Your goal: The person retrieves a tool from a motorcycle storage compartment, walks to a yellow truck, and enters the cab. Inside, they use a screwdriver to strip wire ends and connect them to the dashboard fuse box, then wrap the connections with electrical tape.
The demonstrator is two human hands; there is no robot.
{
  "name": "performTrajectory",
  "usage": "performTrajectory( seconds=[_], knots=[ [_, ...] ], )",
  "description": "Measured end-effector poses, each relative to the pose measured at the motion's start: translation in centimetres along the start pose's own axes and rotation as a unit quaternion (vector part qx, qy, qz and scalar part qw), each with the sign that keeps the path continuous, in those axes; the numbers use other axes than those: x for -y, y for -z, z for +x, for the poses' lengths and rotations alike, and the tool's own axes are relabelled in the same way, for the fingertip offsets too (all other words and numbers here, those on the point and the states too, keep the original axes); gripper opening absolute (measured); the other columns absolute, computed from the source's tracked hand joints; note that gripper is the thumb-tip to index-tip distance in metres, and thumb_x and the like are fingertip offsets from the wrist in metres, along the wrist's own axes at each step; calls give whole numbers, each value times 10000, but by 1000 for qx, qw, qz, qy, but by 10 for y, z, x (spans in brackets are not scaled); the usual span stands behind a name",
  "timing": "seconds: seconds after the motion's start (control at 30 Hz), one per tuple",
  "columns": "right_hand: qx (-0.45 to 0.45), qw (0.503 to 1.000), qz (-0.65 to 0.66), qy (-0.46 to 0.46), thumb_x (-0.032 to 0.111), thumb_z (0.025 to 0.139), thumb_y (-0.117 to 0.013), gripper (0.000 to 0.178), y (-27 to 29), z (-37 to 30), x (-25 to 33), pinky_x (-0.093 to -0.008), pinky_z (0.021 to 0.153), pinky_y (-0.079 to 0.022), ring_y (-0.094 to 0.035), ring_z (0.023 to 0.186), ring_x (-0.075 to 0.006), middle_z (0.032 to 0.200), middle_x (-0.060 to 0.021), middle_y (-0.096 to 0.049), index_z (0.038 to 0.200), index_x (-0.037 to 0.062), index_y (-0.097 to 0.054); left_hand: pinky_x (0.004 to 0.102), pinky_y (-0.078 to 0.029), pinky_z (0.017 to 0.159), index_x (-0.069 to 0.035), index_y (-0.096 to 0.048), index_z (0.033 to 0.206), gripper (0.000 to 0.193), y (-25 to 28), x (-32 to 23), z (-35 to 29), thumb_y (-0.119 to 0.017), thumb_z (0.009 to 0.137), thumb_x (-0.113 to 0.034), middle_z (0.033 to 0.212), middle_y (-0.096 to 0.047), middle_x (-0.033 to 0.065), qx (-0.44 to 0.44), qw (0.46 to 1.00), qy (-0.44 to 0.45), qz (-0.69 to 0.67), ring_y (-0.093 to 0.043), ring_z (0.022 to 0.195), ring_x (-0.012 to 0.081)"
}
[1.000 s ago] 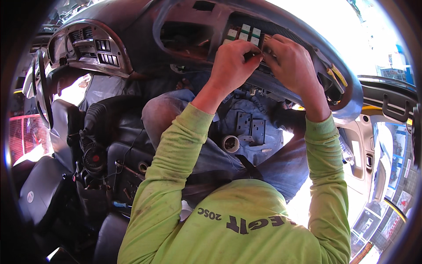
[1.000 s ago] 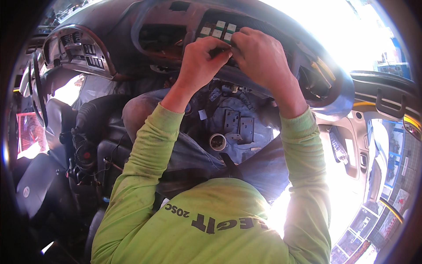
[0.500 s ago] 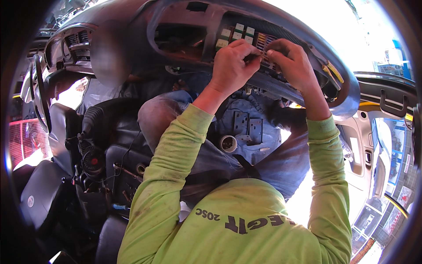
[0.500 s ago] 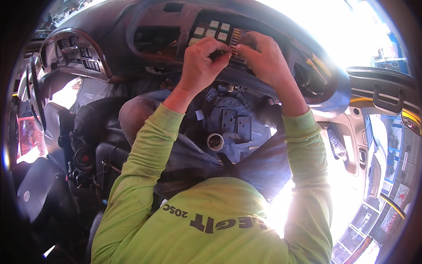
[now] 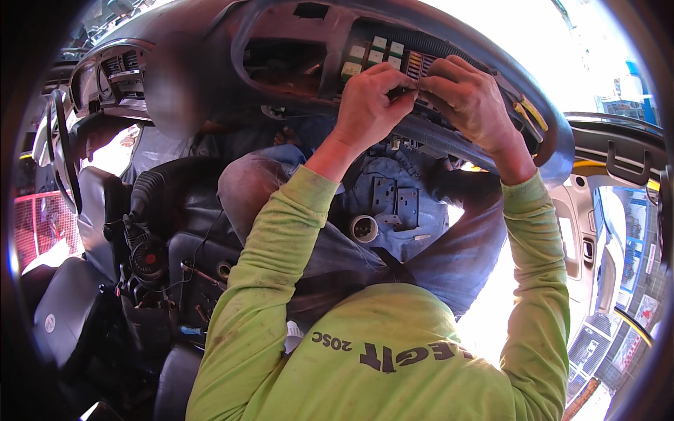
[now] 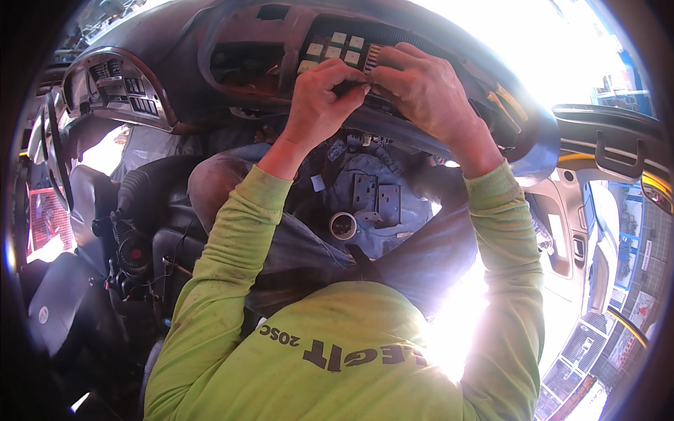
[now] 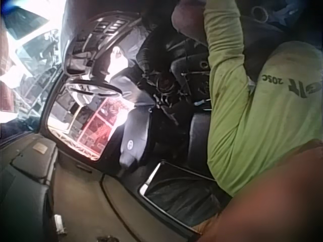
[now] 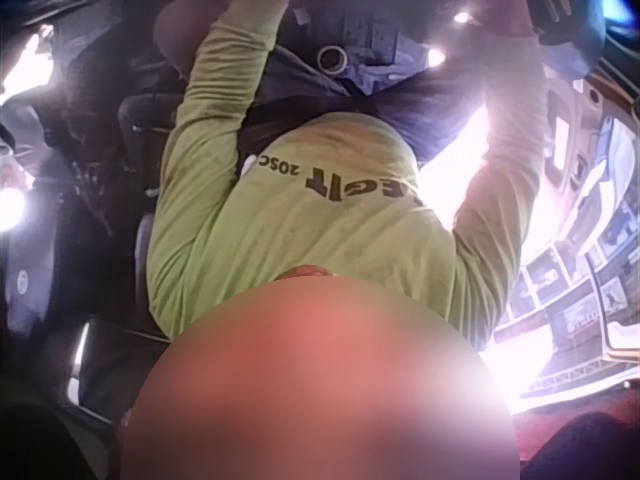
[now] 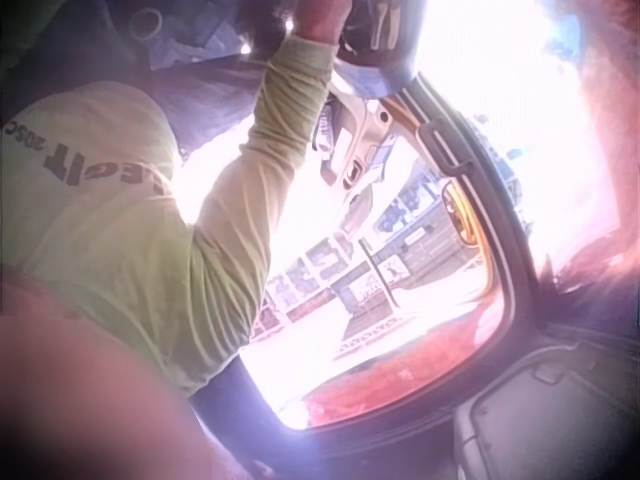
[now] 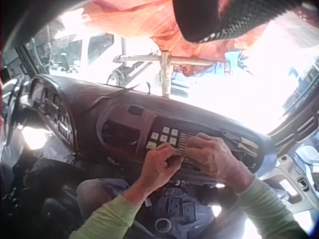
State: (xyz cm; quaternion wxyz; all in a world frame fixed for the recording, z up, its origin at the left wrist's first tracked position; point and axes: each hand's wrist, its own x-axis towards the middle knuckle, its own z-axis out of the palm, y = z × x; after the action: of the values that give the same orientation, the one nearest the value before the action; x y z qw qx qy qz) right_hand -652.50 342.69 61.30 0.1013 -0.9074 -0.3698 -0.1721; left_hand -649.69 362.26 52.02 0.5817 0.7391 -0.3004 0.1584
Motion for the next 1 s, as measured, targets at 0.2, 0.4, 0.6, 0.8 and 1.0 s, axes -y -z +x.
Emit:
performTrajectory(
  seconds=[0.2, 0.4, 0.6, 0.8, 1.0],
  knots=[
    [24, 994, 44, -96, 204, 900, -742, 195, -10, -4, 3, -420, 734, -552, -667, 879, -319, 934, -96, -664, 1020, 53, -715, 362, -568, 688, -56, -776, 939, 133, 0, -1, -2, -802, 814, -92, 870, -704, 78, 12, 1000, 11, -9, -724, 778, 268],
    [76, 732, 414, -536, 238, 961, -650, 280, -27, -4, 7, -413, 712, -532, -682, 804, -390, 732, -189, -601, 1020, -33, -686, 358, -572, 699, -81, -779, 938, 127, 0, -2, -3, -808, 814, -92, 866, -704, 53, 21, 1000, 4, 9, -722, 781, 267],
    [-76, 970, 107, -203, 82, 938, -679, 134, -13, -11, 15, -379, 715, -543, -695, 830, -312, 895, -131, -644, 1039, -6, -680, 363, -574, 705, -79, -776, 933, 118, 2, 0, -3, -812, 823, -102, 873, -707, 63, 4, 1000, -2, 9, -722, 784, 271],
    [-44, 998, 18, -48, -23, 813, -761, 227, -4, -8, 10, -405, 721, -546, -674, 871, -322, 994, -91, -640, 1018, 35, -685, 370, -576, 708, -73, -774, 929, 112, 2, -1, -1, -808, 827, -101, 875, -708, 68, 10, 1000, 1, 3, -722, 784, 279],
    [-29, 1000, -8, -6, 90, 803, -764, 208, -3, -5, 9, -418, 719, -551, -659, 914, -267, 921, -42, -602, 1001, 92, -701, 376, -576, 709, -73, -772, 933, 116, 2, -1, -1, -804, 826, -102, 875, -706, 67, 4, 1000, -14, 11, -720, 791, 282]
  ],
)
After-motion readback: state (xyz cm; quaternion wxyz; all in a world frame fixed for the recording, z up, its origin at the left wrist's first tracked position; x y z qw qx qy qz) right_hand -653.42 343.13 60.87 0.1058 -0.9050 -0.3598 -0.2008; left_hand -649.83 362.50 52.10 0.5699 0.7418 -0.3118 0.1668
